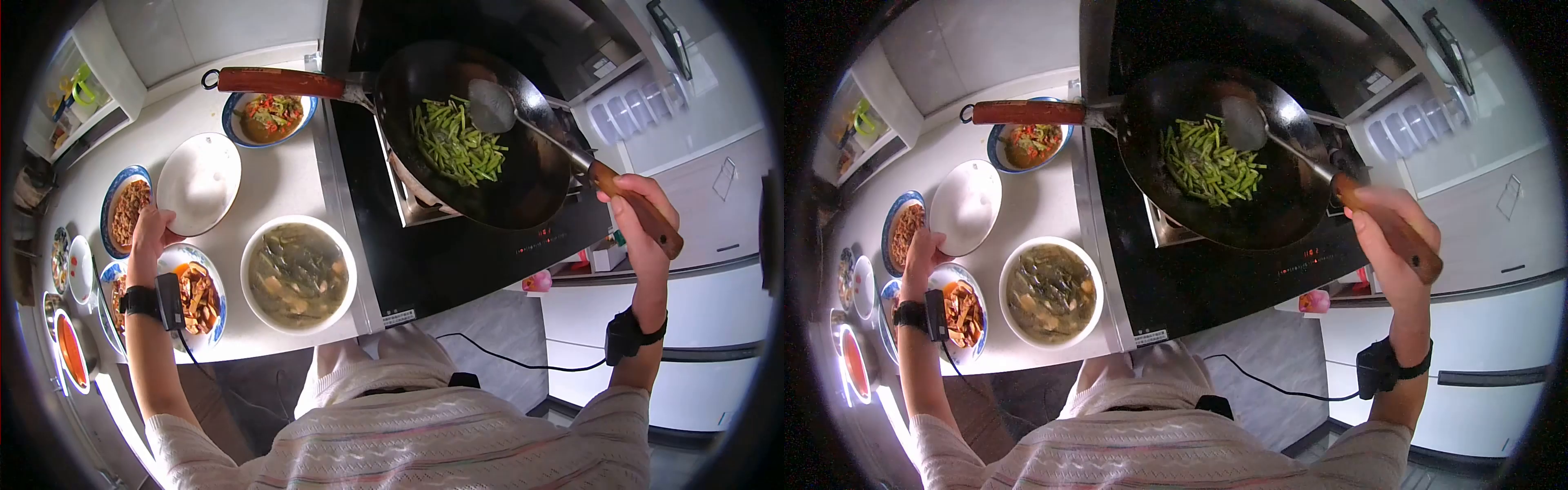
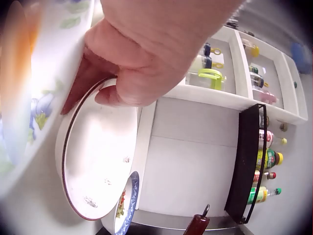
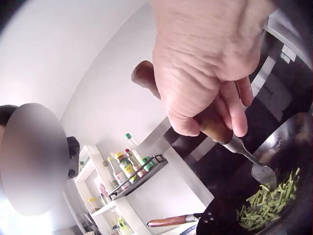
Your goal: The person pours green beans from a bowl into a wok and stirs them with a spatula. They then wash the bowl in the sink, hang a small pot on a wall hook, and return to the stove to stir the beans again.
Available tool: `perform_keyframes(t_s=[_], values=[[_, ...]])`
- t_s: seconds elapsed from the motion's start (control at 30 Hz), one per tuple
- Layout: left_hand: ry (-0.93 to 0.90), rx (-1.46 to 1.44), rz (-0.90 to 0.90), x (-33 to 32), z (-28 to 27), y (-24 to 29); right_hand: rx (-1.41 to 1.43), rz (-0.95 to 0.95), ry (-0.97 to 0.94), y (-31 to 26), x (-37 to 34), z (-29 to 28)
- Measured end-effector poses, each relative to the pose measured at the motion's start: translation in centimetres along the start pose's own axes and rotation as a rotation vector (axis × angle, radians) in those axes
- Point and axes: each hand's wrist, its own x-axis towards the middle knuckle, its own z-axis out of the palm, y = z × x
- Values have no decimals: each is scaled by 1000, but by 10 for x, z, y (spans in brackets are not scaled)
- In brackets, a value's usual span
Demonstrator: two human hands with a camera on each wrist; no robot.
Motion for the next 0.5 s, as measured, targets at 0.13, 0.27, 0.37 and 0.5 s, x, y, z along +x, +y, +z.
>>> perform_keyframes(t_s=[0.13, 0.27, 0.37, 0.5], values=[[-58, -134, 116, 11, -8, -12, -201, -64, -81, -7, -2, 9], [111, 109, 228, 23, -18, -20, -616, -466, -326, -44, -3, 54], [126, -60, 227, 1, 1, -1, -682, -529, -469, -56, -12, 90], [83, -319, 213, -46, 11, 16, -602, -566, -520, -51, -5, 121]])
